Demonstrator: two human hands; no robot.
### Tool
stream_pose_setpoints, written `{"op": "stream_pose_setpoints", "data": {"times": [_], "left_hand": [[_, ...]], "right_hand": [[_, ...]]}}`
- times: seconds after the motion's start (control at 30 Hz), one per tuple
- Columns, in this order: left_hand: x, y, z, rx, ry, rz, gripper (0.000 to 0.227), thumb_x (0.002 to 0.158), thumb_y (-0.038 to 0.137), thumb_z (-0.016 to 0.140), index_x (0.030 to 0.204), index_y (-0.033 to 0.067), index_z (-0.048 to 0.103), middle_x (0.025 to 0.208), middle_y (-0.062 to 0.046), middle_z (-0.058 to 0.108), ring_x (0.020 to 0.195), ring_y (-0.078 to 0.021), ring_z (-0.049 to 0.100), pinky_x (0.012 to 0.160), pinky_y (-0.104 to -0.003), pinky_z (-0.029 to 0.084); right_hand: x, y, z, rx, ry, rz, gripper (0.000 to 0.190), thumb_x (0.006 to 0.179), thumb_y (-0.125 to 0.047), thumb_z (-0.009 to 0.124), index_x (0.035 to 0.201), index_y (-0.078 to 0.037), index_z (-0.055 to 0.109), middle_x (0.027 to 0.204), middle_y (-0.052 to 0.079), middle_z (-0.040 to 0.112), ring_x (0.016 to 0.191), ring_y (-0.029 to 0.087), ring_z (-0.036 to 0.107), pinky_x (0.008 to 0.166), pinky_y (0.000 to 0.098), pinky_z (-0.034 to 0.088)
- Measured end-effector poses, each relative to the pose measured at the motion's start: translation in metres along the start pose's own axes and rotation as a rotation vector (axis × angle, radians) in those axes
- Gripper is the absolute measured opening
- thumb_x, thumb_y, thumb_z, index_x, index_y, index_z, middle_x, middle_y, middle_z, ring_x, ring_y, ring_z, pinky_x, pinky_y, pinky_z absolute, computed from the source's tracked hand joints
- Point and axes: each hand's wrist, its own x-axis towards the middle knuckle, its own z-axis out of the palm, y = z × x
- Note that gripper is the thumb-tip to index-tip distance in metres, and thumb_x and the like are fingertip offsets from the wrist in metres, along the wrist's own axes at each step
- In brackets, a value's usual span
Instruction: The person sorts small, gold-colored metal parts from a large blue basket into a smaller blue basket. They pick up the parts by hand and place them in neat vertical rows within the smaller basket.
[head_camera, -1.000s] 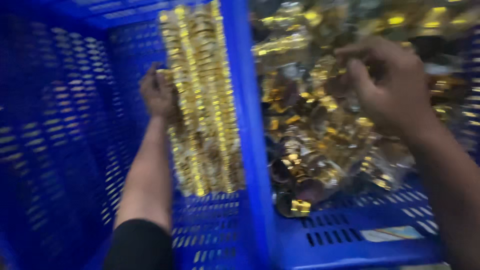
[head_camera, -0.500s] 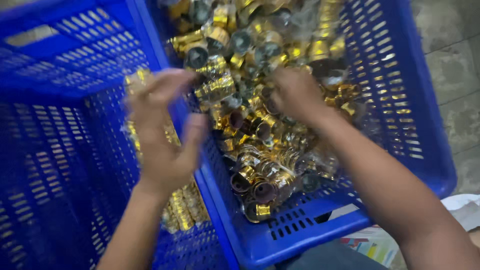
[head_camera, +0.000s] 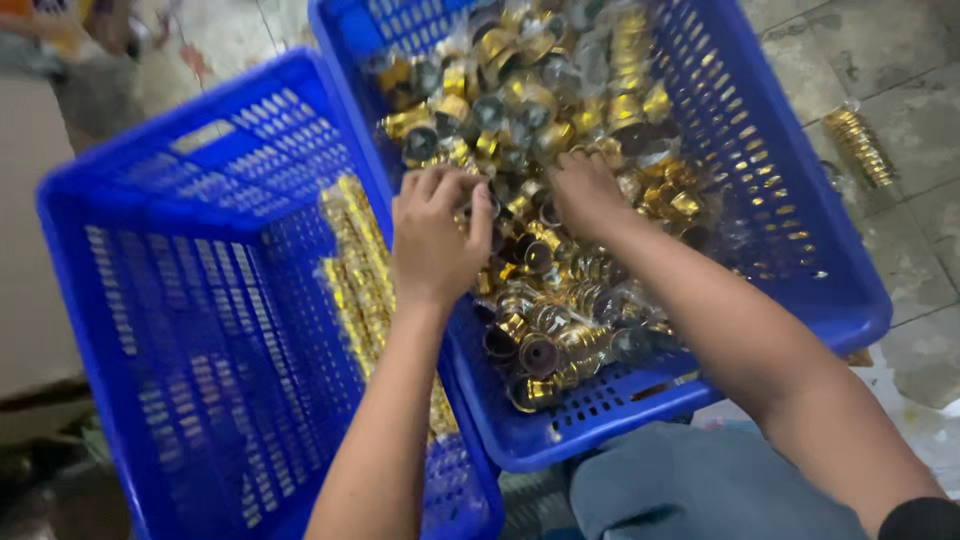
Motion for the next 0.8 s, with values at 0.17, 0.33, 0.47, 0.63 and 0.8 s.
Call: {"op": "stream_pose_setpoints", "data": {"times": [0.17, 0.33, 0.47, 0.63, 0.8], "left_hand": [[0.014, 0.013, -0.007, 0.098, -0.144, -0.023, 0.027, 0.086, 0.033, 0.071, 0.11, 0.0204, 0.072, 0.099, -0.005, 0.072, 0.094, -0.0284, 0.068, 0.074, -0.042, 0.053], [0.018, 0.024, -0.024, 0.04, -0.196, -0.083, 0.077, 0.082, 0.049, 0.075, 0.148, 0.0156, 0.053, 0.109, -0.013, 0.069, 0.102, -0.0344, 0.068, 0.084, -0.047, 0.052], [0.008, 0.001, -0.007, -0.11, -0.221, -0.051, 0.068, 0.079, 0.036, 0.08, 0.142, 0.0227, 0.058, 0.113, -0.005, 0.069, 0.099, -0.0331, 0.071, 0.082, -0.048, 0.055], [0.007, -0.008, -0.001, -0.213, -0.047, -0.079, 0.032, 0.092, 0.022, 0.073, 0.121, 0.0152, 0.062, 0.103, -0.005, 0.062, 0.097, -0.0313, 0.069, 0.079, -0.041, 0.056], [0.004, -0.003, -0.005, -0.316, 0.04, -0.104, 0.04, 0.089, 0.003, 0.073, 0.126, 0.0095, 0.06, 0.121, -0.009, 0.062, 0.12, -0.0345, 0.064, 0.098, -0.043, 0.055]], "right_hand": [[0.014, -0.006, -0.064, 0.631, -0.039, 0.255, 0.024, 0.087, -0.031, 0.073, 0.105, -0.015, 0.078, 0.108, 0.011, 0.077, 0.11, 0.033, 0.07, 0.09, 0.0429, 0.054], [0.013, -0.053, -0.181, 1.331, -0.047, 0.123, 0.023, 0.088, -0.023, 0.08, 0.106, -0.009, 0.08, 0.092, 0.007, 0.08, 0.085, 0.017, 0.071, 0.077, 0.0337, 0.055], [-0.003, -0.07, -0.208, 1.595, -0.073, 0.095, 0.014, 0.09, -0.019, 0.078, 0.096, -0.006, 0.082, 0.084, 0.008, 0.079, 0.074, 0.016, 0.07, 0.07, 0.0328, 0.057], [0.021, -0.007, -0.117, 1.019, 0.054, 0.177, 0.028, 0.096, -0.031, 0.067, 0.114, -0.012, 0.078, 0.105, 0.011, 0.077, 0.095, 0.025, 0.072, 0.087, 0.0403, 0.055], [0.01, 0.007, -0.078, 0.147, 0.132, -0.052, 0.056, 0.084, -0.025, 0.072, 0.138, -0.016, 0.062, 0.13, 0.011, 0.065, 0.108, 0.032, 0.069, 0.085, 0.0481, 0.054]]}}
